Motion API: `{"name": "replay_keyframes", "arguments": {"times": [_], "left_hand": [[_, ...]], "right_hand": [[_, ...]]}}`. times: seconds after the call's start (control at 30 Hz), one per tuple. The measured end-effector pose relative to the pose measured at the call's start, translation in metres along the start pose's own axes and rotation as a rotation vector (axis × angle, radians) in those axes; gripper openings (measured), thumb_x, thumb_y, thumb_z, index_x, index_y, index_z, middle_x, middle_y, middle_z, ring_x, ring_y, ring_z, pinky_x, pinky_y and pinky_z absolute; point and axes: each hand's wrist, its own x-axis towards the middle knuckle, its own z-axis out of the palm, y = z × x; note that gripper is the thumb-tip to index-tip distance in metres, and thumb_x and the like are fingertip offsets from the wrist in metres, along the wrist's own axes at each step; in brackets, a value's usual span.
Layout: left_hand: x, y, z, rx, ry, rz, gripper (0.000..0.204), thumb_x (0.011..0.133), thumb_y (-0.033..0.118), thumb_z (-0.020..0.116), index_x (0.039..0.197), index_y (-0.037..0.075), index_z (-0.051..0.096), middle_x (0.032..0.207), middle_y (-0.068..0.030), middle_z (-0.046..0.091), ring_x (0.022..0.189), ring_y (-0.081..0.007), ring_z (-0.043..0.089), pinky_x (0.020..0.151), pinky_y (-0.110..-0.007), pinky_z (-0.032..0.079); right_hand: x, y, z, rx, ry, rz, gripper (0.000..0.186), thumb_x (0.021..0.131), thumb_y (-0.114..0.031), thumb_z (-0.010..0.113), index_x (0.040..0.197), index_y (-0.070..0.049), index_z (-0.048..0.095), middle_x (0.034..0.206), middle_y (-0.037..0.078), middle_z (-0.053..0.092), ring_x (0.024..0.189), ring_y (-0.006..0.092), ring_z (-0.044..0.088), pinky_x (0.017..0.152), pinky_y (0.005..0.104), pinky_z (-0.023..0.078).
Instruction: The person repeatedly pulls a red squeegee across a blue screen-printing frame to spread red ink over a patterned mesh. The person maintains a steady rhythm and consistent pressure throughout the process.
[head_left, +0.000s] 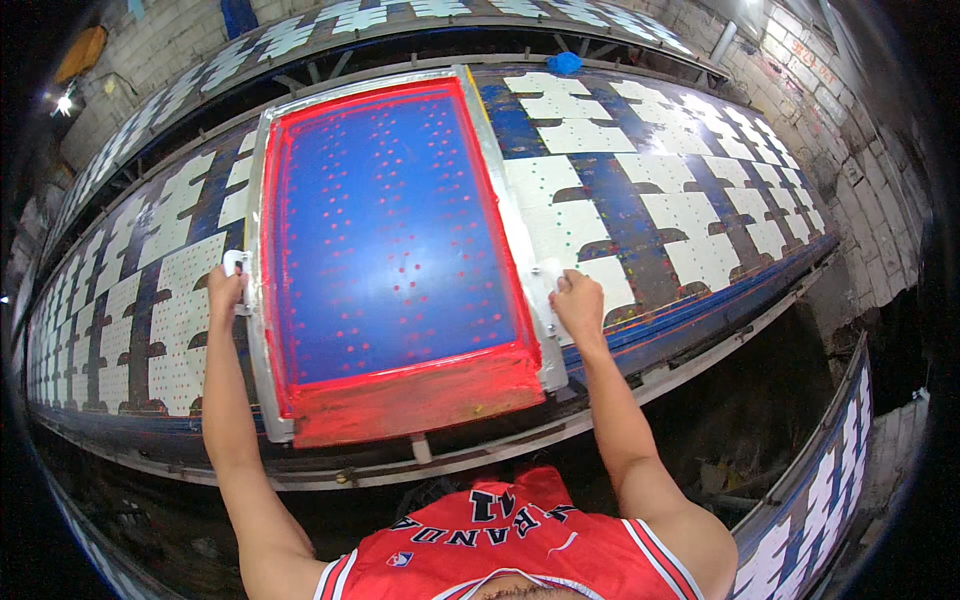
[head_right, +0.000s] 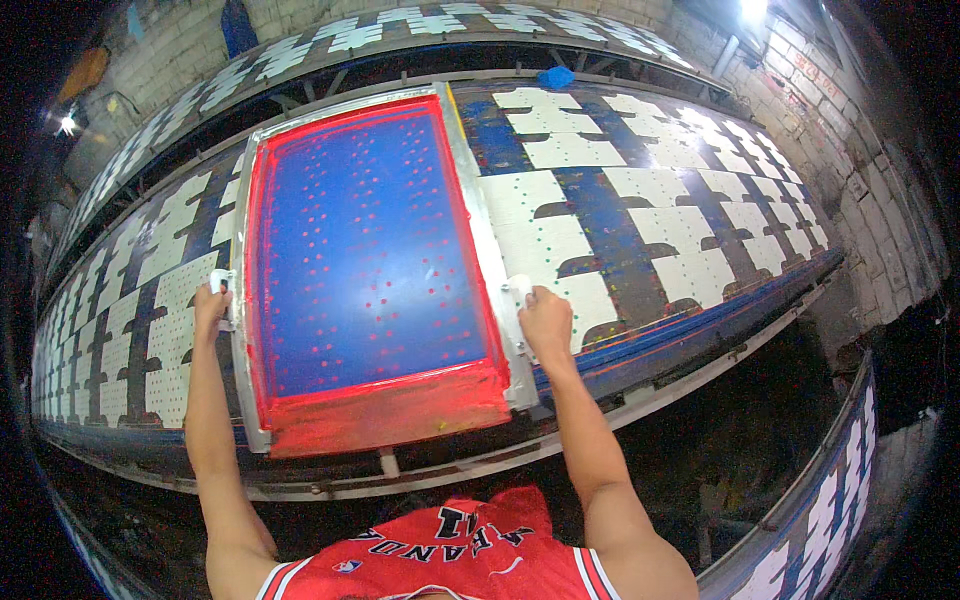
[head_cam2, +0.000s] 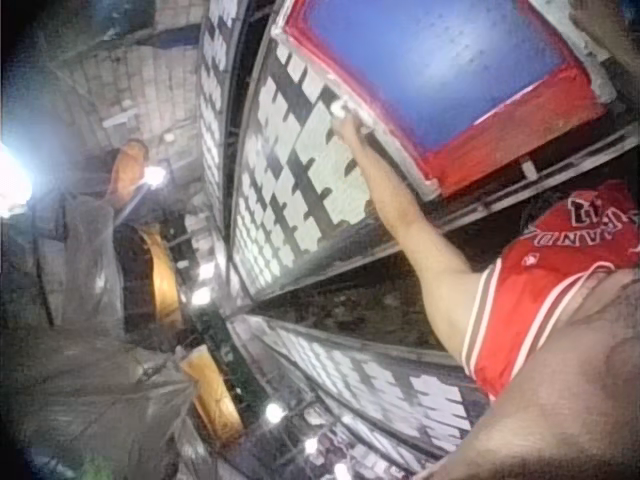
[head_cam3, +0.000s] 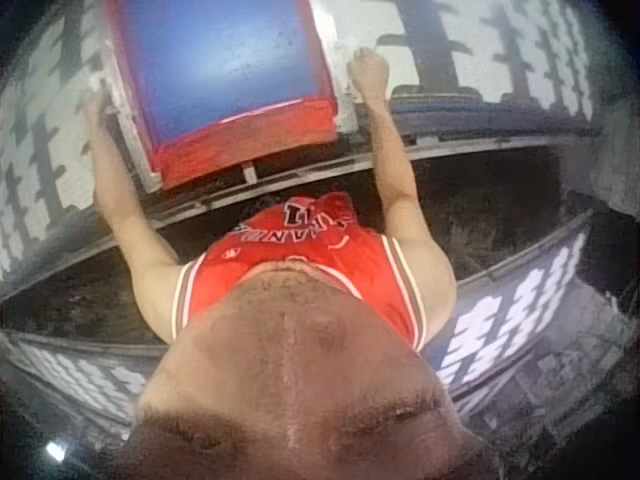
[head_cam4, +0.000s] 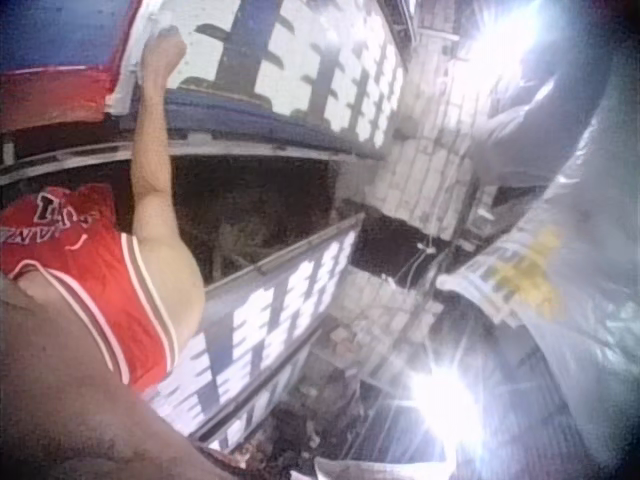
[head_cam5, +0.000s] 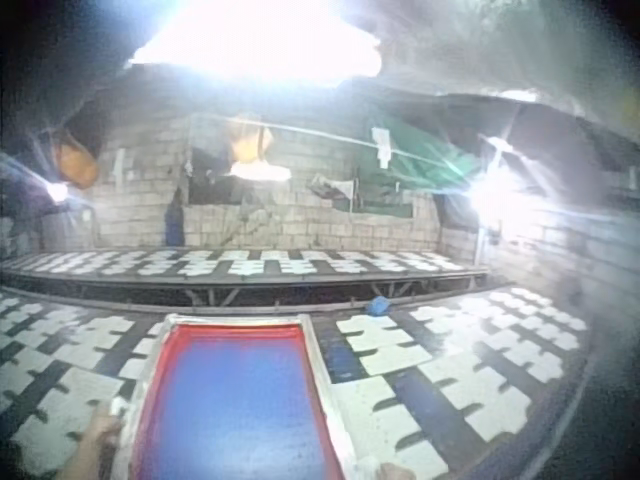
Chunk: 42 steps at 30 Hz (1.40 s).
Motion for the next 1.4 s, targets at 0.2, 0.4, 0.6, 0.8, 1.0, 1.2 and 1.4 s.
{"name": "replay_keyframes", "arguments": {"times": [0.2, 0.4, 0.6, 0.8, 1.0, 1.2, 1.4], "left_hand": [[-0.059, 0.077, 0.137, -0.116, -0.032, -0.063, 0.009, 0.078, 0.004, 0.071, 0.084, 0.003, 0.065, 0.070, -0.0053, 0.065, 0.059, -0.0159, 0.062, 0.055, -0.034, 0.048], [-0.109, 0.126, 0.215, -0.105, -0.005, -0.070, 0.016, 0.077, 0.003, 0.073, 0.092, -0.001, 0.070, 0.077, -0.0078, 0.070, 0.067, -0.0169, 0.066, 0.061, -0.035, 0.051], [-0.147, 0.149, 0.240, -0.020, 0.016, -0.226, 0.018, 0.077, 0.003, 0.074, 0.094, 0.000, 0.072, 0.085, -0.0103, 0.074, 0.075, -0.0191, 0.069, 0.069, -0.037, 0.053], [-0.179, 0.151, 0.247, 0.047, 0.028, -0.243, 0.019, 0.077, 0.002, 0.075, 0.095, 0.000, 0.071, 0.087, -0.0113, 0.074, 0.076, -0.0202, 0.070, 0.072, -0.036, 0.053], [-0.192, 0.149, 0.258, 0.009, 0.024, -0.189, 0.017, 0.077, 0.004, 0.076, 0.092, 0.000, 0.070, 0.087, -0.0110, 0.074, 0.078, -0.0207, 0.070, 0.074, -0.037, 0.053], [-0.199, 0.155, 0.267, 0.094, 0.050, -0.207, 0.016, 0.076, 0.004, 0.076, 0.091, 0.000, 0.070, 0.088, -0.0124, 0.075, 0.079, -0.0228, 0.071, 0.075, -0.038, 0.054], [-0.198, 0.156, 0.276, 0.131, 0.037, -0.220, 0.020, 0.076, 0.011, 0.077, 0.092, 0.001, 0.071, 0.090, -0.0169, 0.076, 0.084, -0.0296, 0.074, 0.079, -0.041, 0.055]], "right_hand": [[0.076, 0.129, -0.065, 0.028, 0.015, 0.062, 0.029, 0.082, -0.013, 0.067, 0.107, 0.000, 0.075, 0.094, 0.027, 0.072, 0.091, 0.0457, 0.070, 0.084, 0.0528, 0.053], [0.112, 0.230, -0.091, 0.059, -0.042, 0.167, 0.024, 0.081, -0.013, 0.067, 0.100, 0.001, 0.074, 0.093, 0.027, 0.072, 0.092, 0.0459, 0.069, 0.084, 0.0537, 0.053], [0.108, 0.278, -0.095, 0.113, -0.084, 0.103, 0.022, 0.079, -0.013, 0.068, 0.094, 0.003, 0.073, 0.087, 0.028, 0.070, 0.088, 0.0469, 0.069, 0.080, 0.0530, 0.053], [0.097, 0.295, -0.103, 0.080, -0.135, 0.130, 0.024, 0.082, -0.015, 0.069, 0.097, 0.002, 0.074, 0.089, 0.027, 0.071, 0.087, 0.0455, 0.070, 0.079, 0.0510, 0.054], [0.094, 0.308, -0.105, 0.042, -0.108, 0.055, 0.021, 0.091, -0.016, 0.066, 0.095, 0.003, 0.074, 0.074, 0.019, 0.072, 0.070, 0.0307, 0.072, 0.068, 0.0422, 0.055], [0.098, 0.309, -0.113, 0.014, -0.170, 0.153, 0.024, 0.088, -0.021, 0.070, 0.095, 0.000, 0.075, 0.084, 0.024, 0.072, 0.083, 0.0436, 0.070, 0.077, 0.0511, 0.053], [0.103, 0.320, -0.114, -0.039, -0.161, 0.116, 0.025, 0.089, -0.023, 0.069, 0.093, 0.001, 0.073, 0.086, 0.025, 0.072, 0.086, 0.0444, 0.070, 0.078, 0.0523, 0.053]]}}
